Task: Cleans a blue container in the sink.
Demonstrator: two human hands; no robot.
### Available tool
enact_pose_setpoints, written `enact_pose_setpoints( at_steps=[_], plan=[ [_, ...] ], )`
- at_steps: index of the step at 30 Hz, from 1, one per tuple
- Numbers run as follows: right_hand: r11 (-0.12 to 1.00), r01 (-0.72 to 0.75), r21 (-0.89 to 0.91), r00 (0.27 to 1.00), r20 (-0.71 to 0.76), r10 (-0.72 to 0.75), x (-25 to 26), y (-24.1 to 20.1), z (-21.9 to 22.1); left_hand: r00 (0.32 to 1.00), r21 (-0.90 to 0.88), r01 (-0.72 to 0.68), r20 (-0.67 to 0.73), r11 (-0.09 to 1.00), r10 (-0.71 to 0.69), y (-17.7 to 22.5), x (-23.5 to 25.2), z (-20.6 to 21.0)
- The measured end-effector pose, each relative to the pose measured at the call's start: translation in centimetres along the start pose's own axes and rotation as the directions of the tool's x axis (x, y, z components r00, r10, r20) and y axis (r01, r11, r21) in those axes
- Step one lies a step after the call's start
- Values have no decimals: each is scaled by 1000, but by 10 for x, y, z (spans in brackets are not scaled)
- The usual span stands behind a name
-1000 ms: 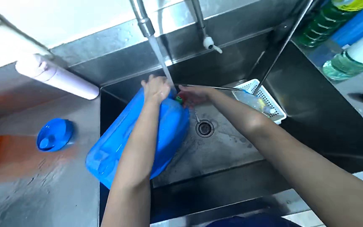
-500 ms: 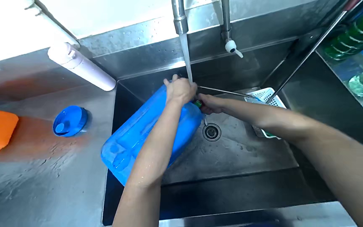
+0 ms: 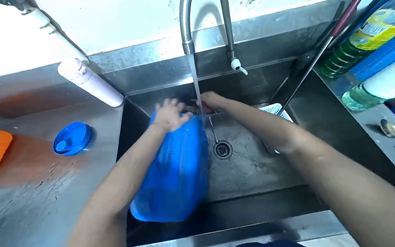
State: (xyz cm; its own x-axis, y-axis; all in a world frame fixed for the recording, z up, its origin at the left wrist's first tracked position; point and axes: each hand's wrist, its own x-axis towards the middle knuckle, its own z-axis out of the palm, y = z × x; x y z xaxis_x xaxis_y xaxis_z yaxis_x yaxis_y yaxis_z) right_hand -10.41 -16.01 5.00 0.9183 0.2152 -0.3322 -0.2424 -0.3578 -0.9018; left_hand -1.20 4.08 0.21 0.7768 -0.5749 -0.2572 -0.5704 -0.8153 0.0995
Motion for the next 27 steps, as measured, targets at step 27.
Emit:
enact_pose_setpoints(
  at_steps=[27],
  plan=[
    [591, 174, -788, 957, -6, -289, 83, -109, 122, 755, -142, 600, -224, 787, -616, -341, -190, 61]
  ],
)
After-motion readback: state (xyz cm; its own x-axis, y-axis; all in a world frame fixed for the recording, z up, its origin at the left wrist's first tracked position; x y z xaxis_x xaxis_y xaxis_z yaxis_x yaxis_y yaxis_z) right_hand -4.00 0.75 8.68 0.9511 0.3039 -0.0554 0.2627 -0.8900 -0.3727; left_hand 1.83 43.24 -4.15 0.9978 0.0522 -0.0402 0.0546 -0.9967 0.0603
